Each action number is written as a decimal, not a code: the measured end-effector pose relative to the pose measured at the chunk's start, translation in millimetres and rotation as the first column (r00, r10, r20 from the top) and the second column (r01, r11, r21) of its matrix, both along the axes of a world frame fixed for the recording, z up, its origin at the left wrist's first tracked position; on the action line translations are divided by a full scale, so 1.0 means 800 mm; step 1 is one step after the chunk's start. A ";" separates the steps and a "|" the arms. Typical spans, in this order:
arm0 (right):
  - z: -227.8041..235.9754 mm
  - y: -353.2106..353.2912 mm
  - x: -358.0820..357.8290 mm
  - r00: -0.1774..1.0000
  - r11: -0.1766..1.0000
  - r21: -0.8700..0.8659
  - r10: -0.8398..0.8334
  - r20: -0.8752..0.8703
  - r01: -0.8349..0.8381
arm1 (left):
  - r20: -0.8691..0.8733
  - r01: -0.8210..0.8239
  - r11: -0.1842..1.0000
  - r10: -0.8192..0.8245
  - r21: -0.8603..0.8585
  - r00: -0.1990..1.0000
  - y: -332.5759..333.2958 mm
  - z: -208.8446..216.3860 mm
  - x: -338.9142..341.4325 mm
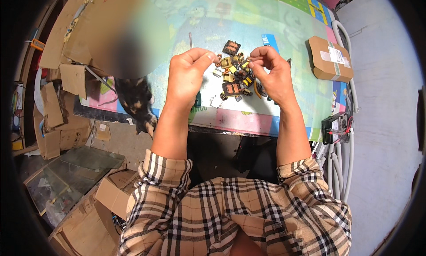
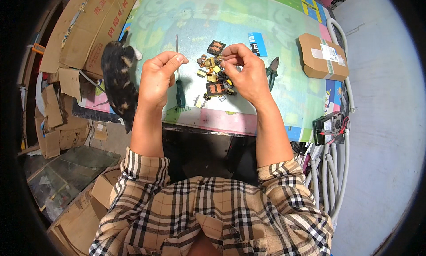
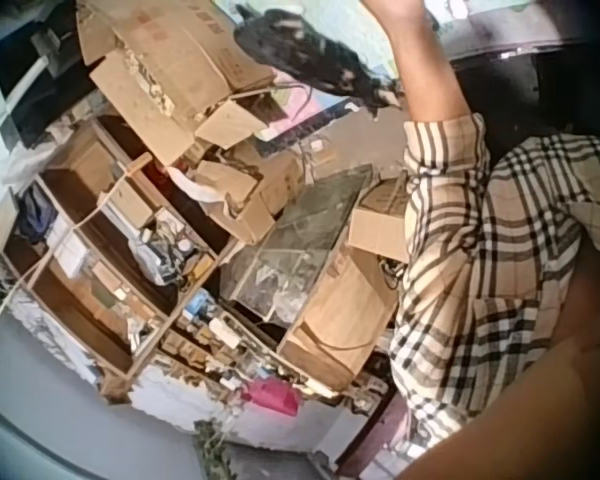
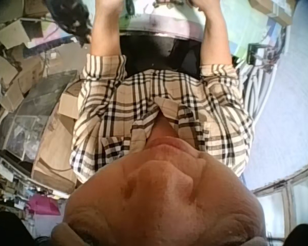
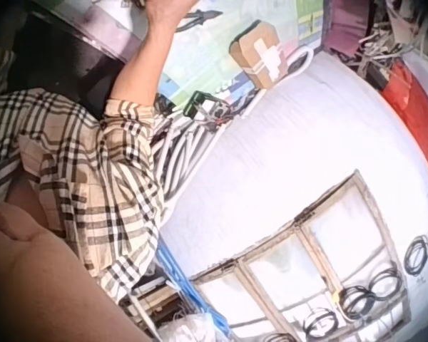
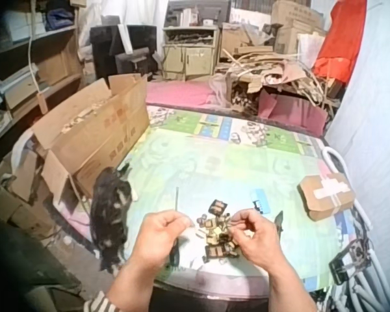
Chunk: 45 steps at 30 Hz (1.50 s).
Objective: The person assembles small electronic components on a cluttered workbench, using a screwdriver and pliers to manipulate and connect parts. A cat is present on the table, and the person briefly touches it while continuing the assembly.
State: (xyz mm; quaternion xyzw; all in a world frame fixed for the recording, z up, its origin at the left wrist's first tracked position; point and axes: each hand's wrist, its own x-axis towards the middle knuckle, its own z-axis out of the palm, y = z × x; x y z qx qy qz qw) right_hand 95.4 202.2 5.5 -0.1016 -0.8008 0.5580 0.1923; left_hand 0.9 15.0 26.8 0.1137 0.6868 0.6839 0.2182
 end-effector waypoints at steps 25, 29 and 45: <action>-0.016 -0.029 -0.004 0.964 0.974 0.055 0.206 0.169 -0.218 | -0.028 0.023 0.999 -0.021 0.042 0.999 -0.001 0.000 -0.002; -0.008 -0.024 -0.004 0.954 0.961 -0.228 0.209 0.214 -0.159 | -0.044 -0.068 0.996 0.066 -0.055 0.997 -0.007 0.004 -0.007; -0.010 -0.016 -0.008 0.997 0.999 0.050 0.002 -0.077 0.002 | -0.298 -0.197 0.956 0.128 -0.215 0.946 0.000 -0.008 -0.004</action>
